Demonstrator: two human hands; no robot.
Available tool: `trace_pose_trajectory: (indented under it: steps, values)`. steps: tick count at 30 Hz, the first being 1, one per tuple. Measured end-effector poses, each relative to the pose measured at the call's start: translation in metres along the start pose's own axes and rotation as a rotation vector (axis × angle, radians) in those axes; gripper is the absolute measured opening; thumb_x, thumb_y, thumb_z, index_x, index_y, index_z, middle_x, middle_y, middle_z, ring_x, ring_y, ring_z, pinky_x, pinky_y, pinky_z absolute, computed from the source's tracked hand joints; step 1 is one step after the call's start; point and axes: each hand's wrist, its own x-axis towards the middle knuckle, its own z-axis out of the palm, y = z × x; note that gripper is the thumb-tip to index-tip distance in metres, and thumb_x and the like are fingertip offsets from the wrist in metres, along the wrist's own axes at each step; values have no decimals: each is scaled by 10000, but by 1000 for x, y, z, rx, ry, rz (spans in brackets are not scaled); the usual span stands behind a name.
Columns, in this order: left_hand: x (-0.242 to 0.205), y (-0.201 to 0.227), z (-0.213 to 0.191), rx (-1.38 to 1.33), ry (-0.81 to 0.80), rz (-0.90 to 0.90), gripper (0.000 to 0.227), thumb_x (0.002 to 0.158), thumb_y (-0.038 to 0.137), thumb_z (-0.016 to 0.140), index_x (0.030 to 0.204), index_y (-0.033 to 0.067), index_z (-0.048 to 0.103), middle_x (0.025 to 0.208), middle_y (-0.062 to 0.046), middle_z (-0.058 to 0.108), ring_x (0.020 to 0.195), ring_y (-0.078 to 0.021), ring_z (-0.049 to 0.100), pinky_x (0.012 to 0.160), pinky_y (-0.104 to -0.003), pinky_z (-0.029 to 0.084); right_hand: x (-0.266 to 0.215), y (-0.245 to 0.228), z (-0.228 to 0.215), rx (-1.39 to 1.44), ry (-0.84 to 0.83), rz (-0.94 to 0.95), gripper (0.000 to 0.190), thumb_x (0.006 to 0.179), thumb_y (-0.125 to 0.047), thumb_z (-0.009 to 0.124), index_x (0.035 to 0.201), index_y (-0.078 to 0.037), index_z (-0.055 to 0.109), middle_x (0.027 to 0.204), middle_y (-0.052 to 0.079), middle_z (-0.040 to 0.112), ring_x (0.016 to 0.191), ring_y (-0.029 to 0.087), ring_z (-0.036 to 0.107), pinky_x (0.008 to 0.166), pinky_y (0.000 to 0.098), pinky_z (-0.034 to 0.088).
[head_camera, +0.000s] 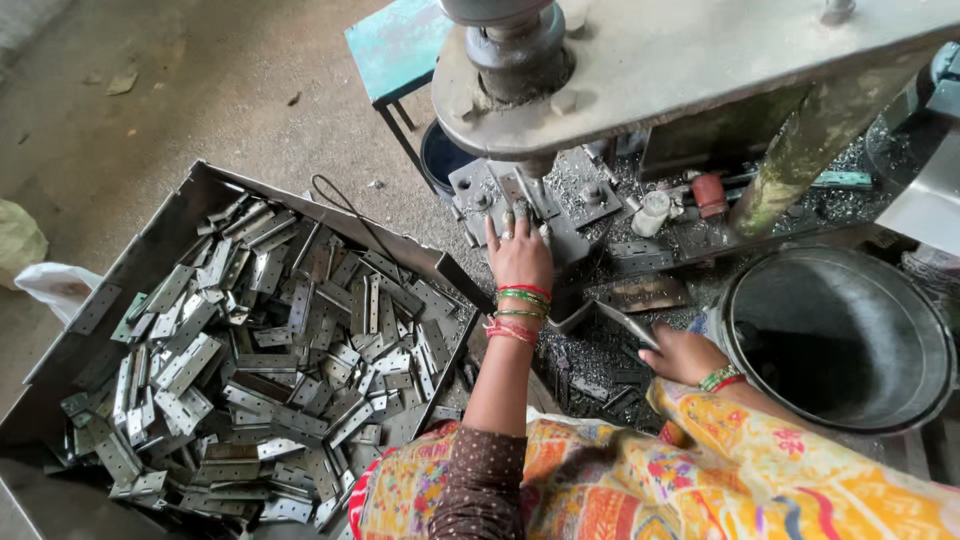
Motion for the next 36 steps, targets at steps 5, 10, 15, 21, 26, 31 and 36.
trace_pose_trajectory:
  steps: [5, 10, 15, 21, 26, 31, 36]
  values:
    - [32, -6, 1, -35, -53, -11, 281, 941, 176, 509, 999, 92, 771, 1505, -125, 578, 1166, -235, 627, 1282, -554, 139, 37, -11, -45, -92, 47, -96, 473, 844, -517, 705, 971, -68, 627, 872, 190, 732, 805, 393, 728, 730, 516, 578]
    - [42, -7, 0, 42, 11, -5, 315, 965, 200, 482, 1026, 89, 770, 1266, -92, 672, 1338, -277, 540, 1251, -544, 136, 21, -9, -23, -31, -81, -1, 411, 922, -491, 612, 1052, -101, 608, 840, 170, 743, 767, 352, 757, 712, 486, 604]
    - [41, -8, -3, 24, -146, -20, 320, 997, 189, 462, 1074, 104, 760, 1327, -95, 652, 1330, -268, 530, 1298, -559, 105, 14, 3, 2, -28, -13, -11, 412, 917, -501, 614, 1059, -115, 628, 835, 165, 745, 784, 349, 754, 705, 487, 592]
    - [23, -1, -15, 56, -19, 65, 340, 1020, 266, 474, 1099, 90, 755, 1388, -115, 618, 1418, -280, 474, 1269, -562, 128, 11, -32, -65, -18, 139, -23, 519, 894, -569, 654, 1081, -87, 610, 927, 157, 740, 813, 354, 739, 705, 486, 582]
    - [-50, 35, -32, 116, 119, 156, 357, 906, 196, 532, 1217, 81, 664, 1341, -113, 609, 1338, -298, 508, 1229, -587, 188, -9, -68, -110, 107, 618, -191, 514, 853, -464, 702, 1167, -67, 614, 1105, 179, 679, 933, 387, 694, 741, 473, 576]
    - [-74, 41, -51, -166, 285, 283, 126, 926, 100, 586, 1039, 59, 622, 1201, -96, 659, 1279, -277, 589, 1220, -601, 305, -21, -69, -107, 154, 737, -263, 521, 873, -408, 721, 1215, -35, 597, 1204, 197, 616, 1056, 391, 648, 861, 466, 550]
    - [-46, 32, -68, -350, 511, 171, 99, 1029, 121, 627, 1080, 41, 599, 1139, -112, 682, 1092, -241, 661, 1205, -548, 453, -19, -65, -106, 157, 751, -313, 514, 896, -388, 737, 1201, -2, 588, 1172, 200, 616, 1060, 390, 643, 914, 471, 533]
